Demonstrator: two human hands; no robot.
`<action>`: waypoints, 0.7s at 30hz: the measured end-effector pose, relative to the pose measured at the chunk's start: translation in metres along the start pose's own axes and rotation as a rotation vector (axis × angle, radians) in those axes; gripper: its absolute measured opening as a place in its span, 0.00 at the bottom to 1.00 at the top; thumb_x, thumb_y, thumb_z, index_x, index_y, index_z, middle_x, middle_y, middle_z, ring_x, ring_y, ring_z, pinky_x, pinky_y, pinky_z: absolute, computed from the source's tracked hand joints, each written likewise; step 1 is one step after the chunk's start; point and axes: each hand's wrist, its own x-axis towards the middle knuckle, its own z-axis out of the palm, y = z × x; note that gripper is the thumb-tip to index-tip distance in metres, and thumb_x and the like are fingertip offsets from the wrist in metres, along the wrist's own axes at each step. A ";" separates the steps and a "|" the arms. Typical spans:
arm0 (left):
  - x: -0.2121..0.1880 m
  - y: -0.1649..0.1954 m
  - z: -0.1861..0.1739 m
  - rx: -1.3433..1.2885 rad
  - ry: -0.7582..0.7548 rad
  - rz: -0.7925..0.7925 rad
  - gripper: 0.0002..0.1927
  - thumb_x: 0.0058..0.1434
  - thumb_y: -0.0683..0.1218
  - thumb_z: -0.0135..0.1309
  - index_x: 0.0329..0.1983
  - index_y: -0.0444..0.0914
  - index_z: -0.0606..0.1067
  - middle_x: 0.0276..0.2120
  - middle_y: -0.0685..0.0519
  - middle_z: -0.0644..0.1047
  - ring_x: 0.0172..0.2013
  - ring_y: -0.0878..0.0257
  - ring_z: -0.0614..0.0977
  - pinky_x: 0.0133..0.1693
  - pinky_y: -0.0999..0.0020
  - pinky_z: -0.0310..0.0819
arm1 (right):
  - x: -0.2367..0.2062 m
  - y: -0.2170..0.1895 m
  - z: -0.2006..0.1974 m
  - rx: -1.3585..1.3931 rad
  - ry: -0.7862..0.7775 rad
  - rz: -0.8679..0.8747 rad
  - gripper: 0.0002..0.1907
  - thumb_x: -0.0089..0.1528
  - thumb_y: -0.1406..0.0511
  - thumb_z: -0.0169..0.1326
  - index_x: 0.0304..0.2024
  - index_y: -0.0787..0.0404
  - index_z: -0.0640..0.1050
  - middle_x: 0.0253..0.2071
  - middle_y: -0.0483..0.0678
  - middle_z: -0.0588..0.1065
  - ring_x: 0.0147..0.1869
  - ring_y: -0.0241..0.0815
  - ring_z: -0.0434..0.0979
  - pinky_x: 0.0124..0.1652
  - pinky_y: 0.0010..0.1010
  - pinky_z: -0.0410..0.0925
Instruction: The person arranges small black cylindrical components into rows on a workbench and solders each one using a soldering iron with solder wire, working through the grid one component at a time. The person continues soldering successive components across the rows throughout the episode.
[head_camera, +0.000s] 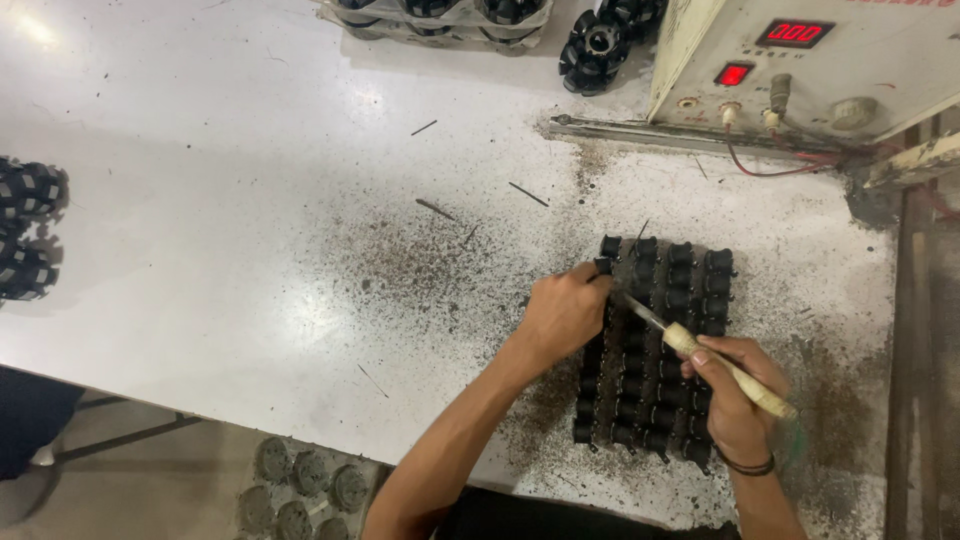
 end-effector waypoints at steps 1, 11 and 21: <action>0.001 0.003 -0.003 -0.003 0.029 0.021 0.10 0.57 0.35 0.52 0.39 0.33 0.81 0.35 0.44 0.80 0.22 0.55 0.82 0.21 0.62 0.77 | 0.003 -0.003 -0.002 0.033 -0.012 -0.016 0.07 0.66 0.77 0.55 0.47 0.73 0.78 0.40 0.60 0.79 0.38 0.45 0.82 0.38 0.32 0.77; 0.014 0.048 -0.108 -0.202 0.407 0.185 0.10 0.72 0.32 0.49 0.50 0.35 0.79 0.35 0.46 0.82 0.23 0.63 0.82 0.15 0.71 0.70 | 0.014 -0.009 0.007 0.035 0.094 -0.040 0.04 0.69 0.76 0.56 0.46 0.72 0.78 0.38 0.57 0.79 0.36 0.42 0.81 0.39 0.32 0.76; 0.010 0.005 -0.021 -0.066 0.220 0.003 0.14 0.58 0.35 0.55 0.43 0.42 0.84 0.36 0.49 0.81 0.27 0.56 0.84 0.25 0.62 0.79 | 0.018 -0.001 0.008 0.061 0.053 0.021 0.06 0.68 0.74 0.56 0.46 0.72 0.78 0.41 0.57 0.80 0.40 0.42 0.82 0.41 0.31 0.77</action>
